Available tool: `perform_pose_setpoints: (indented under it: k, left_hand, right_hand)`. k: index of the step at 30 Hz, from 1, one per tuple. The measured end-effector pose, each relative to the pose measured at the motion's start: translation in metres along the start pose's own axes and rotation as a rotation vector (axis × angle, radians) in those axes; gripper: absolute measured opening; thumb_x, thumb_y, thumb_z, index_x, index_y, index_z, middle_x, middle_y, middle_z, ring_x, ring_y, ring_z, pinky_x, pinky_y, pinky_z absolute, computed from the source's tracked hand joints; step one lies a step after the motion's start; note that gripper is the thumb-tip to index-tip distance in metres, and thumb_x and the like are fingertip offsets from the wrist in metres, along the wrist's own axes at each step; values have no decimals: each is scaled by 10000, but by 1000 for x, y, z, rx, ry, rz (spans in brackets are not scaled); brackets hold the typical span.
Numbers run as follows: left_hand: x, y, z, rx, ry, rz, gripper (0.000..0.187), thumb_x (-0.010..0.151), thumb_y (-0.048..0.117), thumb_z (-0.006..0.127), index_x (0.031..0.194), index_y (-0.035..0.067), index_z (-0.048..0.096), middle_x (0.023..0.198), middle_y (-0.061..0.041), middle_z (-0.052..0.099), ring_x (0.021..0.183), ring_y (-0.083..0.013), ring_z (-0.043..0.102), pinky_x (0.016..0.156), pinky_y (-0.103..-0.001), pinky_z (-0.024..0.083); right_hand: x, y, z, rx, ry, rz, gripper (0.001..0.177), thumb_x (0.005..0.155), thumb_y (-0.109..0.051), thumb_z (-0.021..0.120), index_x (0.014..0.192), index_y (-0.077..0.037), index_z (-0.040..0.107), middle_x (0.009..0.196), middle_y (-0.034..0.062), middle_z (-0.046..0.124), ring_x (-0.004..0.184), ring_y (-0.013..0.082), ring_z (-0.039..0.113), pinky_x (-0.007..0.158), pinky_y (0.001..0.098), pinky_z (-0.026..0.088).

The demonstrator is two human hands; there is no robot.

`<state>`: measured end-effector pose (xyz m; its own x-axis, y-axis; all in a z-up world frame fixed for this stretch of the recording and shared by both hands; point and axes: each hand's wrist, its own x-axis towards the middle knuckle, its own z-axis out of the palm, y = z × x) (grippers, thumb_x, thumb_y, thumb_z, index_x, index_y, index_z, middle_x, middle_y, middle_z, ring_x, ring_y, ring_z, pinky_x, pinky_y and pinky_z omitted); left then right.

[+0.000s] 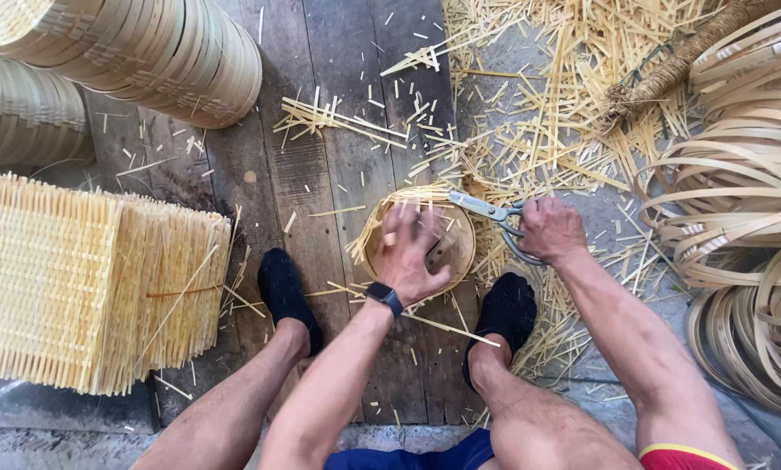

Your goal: The person weaves bamboo trays by placing a circular bamboo frame onto a square woven mat, folding the mat over the frame, and trimming the excess with shears. The person repeats this process multiple times, stacking the finished trays.

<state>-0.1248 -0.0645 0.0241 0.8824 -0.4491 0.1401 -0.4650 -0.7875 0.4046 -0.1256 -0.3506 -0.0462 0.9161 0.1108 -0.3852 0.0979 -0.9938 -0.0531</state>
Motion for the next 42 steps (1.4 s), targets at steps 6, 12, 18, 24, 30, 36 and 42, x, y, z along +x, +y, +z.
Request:
perform_pose_setpoints:
  k: [6, 12, 18, 24, 30, 36, 42]
  left_hand:
    - [-3, 6, 11, -180, -188, -202, 1312, 528, 334, 981, 1559, 24, 231, 1401, -216, 446, 1240, -404, 491, 1107, -570, 363]
    - [1, -1, -6, -102, -195, -111, 1274, 417, 288, 979, 1511, 143, 343, 1365, -181, 450, 1257, -416, 439, 1107, -580, 360]
    - [7, -7, -10, -185, -343, -115, 1234, 453, 183, 944, 1529, 201, 339, 1419, -162, 442, 1321, -451, 390, 1065, -549, 420]
    - [9, -21, -17, -160, -443, -1, 1260, 432, 160, 923, 1540, 235, 330, 1431, -158, 452, 1352, -468, 387, 1113, -534, 419]
    - [15, -21, -17, -150, -560, 129, 1210, 498, 198, 951, 1534, 263, 330, 1490, -133, 429, 1415, -462, 337, 1177, -553, 356]
    - [-2, -2, -20, -335, -308, -331, 1300, 531, 431, 892, 1586, 130, 196, 1575, -301, 181, 1418, -502, 257, 1114, -542, 309]
    - [7, 31, 9, -183, -121, -723, 1115, 696, 619, 756, 1566, 78, 316, 1502, -183, 508, 1334, -450, 452, 1120, -570, 366]
  right_hand:
    - [-5, 2, -2, -77, 418, -81, 433, 702, -433, 647, 833, -20, 650, 747, 147, 628, 680, 250, 597, 598, 368, 540]
    - [-1, 3, 1, -56, 21, -21, 273, 1013, -308, 569, 1009, -42, 630, 926, 143, 637, 844, 229, 613, 698, 362, 546]
    - [-1, 4, 8, -136, 375, -66, 412, 790, -430, 655, 837, -21, 642, 757, 132, 620, 680, 229, 589, 583, 342, 540]
    - [4, -1, 13, -60, 152, -75, 281, 979, -358, 615, 926, -82, 620, 833, 100, 597, 741, 189, 558, 608, 335, 512]
    - [10, 4, 16, -164, 365, -133, 438, 782, -505, 651, 902, -85, 622, 775, 94, 604, 686, 201, 559, 616, 334, 527]
    - [5, 2, 7, -62, 81, -78, 243, 908, -322, 632, 967, -87, 651, 831, 117, 609, 728, 202, 572, 575, 327, 509]
    - [6, -13, -19, -165, 260, -80, 605, 703, -575, 685, 890, 0, 650, 807, 152, 625, 741, 249, 613, 630, 360, 534]
